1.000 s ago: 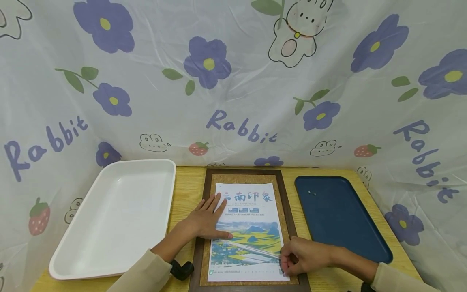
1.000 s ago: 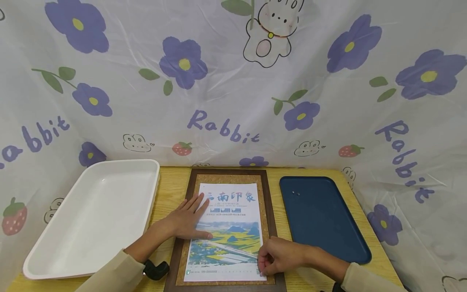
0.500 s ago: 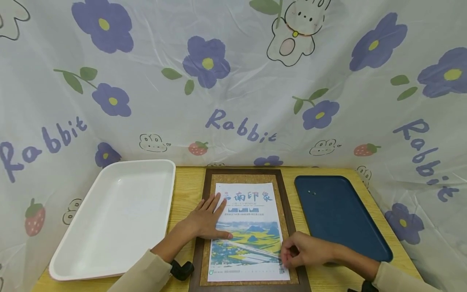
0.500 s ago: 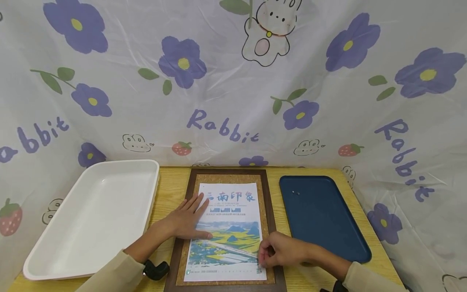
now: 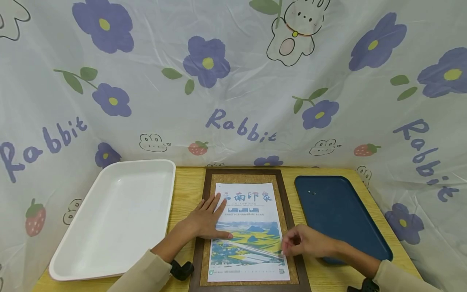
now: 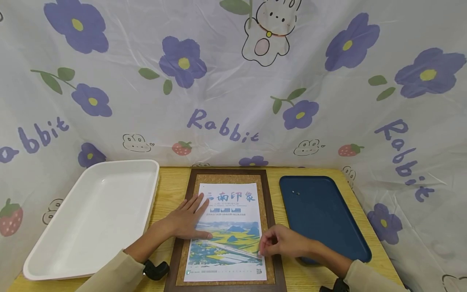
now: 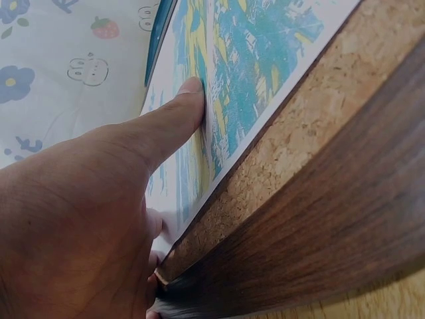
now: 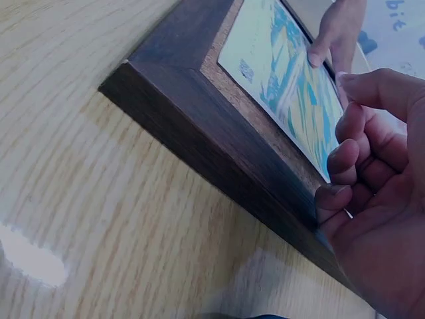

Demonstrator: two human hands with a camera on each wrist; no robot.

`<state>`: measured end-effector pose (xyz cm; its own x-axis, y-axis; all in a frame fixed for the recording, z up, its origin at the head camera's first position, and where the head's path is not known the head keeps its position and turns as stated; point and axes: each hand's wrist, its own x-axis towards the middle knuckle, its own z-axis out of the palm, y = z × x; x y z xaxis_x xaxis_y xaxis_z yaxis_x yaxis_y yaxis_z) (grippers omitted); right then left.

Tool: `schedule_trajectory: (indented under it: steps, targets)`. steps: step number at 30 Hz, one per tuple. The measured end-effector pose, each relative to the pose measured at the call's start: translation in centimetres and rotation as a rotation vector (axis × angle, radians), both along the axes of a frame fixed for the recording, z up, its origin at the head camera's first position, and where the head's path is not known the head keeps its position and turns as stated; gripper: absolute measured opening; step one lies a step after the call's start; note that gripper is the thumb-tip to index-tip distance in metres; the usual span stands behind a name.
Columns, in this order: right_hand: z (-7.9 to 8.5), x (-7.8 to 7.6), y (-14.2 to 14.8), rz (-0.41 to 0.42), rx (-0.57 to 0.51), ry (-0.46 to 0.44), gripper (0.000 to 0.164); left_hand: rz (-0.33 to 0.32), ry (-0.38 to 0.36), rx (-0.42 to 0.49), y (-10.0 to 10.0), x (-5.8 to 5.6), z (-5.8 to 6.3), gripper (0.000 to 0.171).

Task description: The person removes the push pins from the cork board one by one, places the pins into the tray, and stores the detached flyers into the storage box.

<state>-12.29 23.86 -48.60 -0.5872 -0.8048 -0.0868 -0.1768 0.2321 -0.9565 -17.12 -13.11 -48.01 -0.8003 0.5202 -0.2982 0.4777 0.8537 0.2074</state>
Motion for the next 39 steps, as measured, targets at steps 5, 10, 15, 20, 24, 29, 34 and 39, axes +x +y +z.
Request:
schedule_trajectory:
  steps: [5, 10, 15, 20, 24, 29, 34, 39]
  targets:
    - [0.3, -0.3, 0.3, -0.102, 0.031, -0.027, 0.014, 0.003, 0.006, 0.003, 0.0, 0.0, 0.1, 0.116]
    - [0.6, -0.7, 0.6, -0.18, 0.042, -0.054, 0.019, -0.006, 0.01, 0.003, -0.2, -0.4, -0.8, 0.118]
    - [0.9, -1.2, 1.0, -0.25, 0.057, -0.048, 0.024, -0.015, 0.032, -0.001, -0.4, -0.9, -2.0, 0.119]
    - [1.1, -1.7, 1.5, -0.304, 0.069, -0.02, 0.029, -0.007, 0.017, -0.005, -0.2, -0.7, -1.4, 0.118]
    - [1.3, -2.1, 2.0, -0.354, 0.074, -0.016, 0.03, 0.001, 0.009, 0.009, -0.1, -0.2, -0.2, 0.116]
    - [1.5, -2.7, 2.7, -0.403, 0.092, 0.003, 0.03, 0.004, 0.013, 0.008, 0.0, 0.3, 0.4, 0.116]
    - [1.7, -3.5, 3.5, -0.435, 0.107, 0.036, 0.03, 0.002, 0.016, 0.014, 0.0, 0.3, 0.2, 0.116]
    - [1.7, -4.3, 4.5, -0.456, 0.095, 0.078, 0.029, 0.0, 0.019, 0.013, 0.0, 0.2, 0.1, 0.116]
